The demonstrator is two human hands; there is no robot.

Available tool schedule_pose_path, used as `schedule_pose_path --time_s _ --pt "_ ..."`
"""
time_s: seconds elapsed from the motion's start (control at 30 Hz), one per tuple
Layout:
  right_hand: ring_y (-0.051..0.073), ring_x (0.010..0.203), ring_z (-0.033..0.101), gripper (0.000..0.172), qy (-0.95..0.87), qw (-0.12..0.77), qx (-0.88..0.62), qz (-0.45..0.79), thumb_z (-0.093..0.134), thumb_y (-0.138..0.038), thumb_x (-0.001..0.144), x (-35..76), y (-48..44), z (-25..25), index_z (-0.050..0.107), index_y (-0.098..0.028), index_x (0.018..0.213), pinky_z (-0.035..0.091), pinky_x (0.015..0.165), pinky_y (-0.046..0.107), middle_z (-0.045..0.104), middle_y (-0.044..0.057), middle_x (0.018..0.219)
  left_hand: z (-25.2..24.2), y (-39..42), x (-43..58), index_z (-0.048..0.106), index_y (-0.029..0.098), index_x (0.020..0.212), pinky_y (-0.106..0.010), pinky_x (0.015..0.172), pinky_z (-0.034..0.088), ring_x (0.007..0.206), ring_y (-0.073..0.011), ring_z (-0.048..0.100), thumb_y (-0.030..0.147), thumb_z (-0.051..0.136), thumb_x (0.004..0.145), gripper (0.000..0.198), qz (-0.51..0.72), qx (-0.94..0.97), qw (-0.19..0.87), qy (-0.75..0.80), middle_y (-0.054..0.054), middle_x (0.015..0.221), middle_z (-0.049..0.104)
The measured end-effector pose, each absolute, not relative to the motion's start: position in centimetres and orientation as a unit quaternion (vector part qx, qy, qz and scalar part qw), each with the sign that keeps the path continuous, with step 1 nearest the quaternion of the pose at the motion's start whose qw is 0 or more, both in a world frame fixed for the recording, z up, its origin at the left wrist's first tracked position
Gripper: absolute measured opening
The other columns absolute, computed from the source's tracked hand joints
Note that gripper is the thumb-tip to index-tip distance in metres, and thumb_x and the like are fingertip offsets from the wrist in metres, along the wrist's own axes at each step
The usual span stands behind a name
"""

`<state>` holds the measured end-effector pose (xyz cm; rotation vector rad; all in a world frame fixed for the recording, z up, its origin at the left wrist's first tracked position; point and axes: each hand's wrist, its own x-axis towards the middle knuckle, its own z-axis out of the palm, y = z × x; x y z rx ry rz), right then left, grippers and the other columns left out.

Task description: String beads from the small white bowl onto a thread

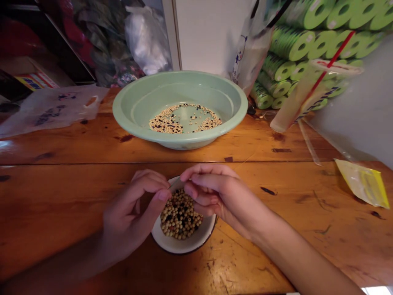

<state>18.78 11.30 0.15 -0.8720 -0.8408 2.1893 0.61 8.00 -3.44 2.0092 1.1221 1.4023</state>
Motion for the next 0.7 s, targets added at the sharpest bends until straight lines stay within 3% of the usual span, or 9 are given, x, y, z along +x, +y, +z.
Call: schedule_pose_path --time_s 0.23,0.43,0.7 --pt "0.004 0.042 0.020 0.016 -0.345 0.322 -0.312 0.825 0.047 -0.011 0.090 18.87 11.34 0.24 0.061 -0.016 0.087 0.014 0.041 0.018 0.059 0.002 0.060 -3.20 8.08 0.73 0.056 0.020 0.077 -0.034 0.073 0.041 0.070 -0.0140 0.054 0.012 0.056 0.088 0.013 0.488 0.749 0.220 0.390 0.001 0.068 0.061" --pt "0.003 0.046 0.020 0.010 -0.356 0.328 -0.301 0.822 0.056 -0.013 0.086 18.83 11.41 0.03 0.066 -0.013 0.085 0.015 0.042 0.018 0.051 -0.002 0.061 -3.19 8.15 0.73 0.057 0.019 0.078 -0.033 0.073 0.040 0.071 -0.0131 0.054 0.011 0.057 0.087 0.012 0.491 0.748 0.219 0.388 0.002 0.070 0.061" --pt "0.003 0.046 0.025 0.008 -0.383 0.347 -0.326 0.792 0.062 -0.014 0.084 18.86 11.25 0.04 0.069 -0.016 0.088 0.015 0.042 0.020 0.061 0.001 0.071 -3.03 7.94 0.60 0.056 0.019 0.078 -0.032 0.073 0.040 0.070 -0.0130 0.055 0.010 0.057 0.087 0.013 0.488 0.749 0.226 0.387 0.002 0.070 0.061"
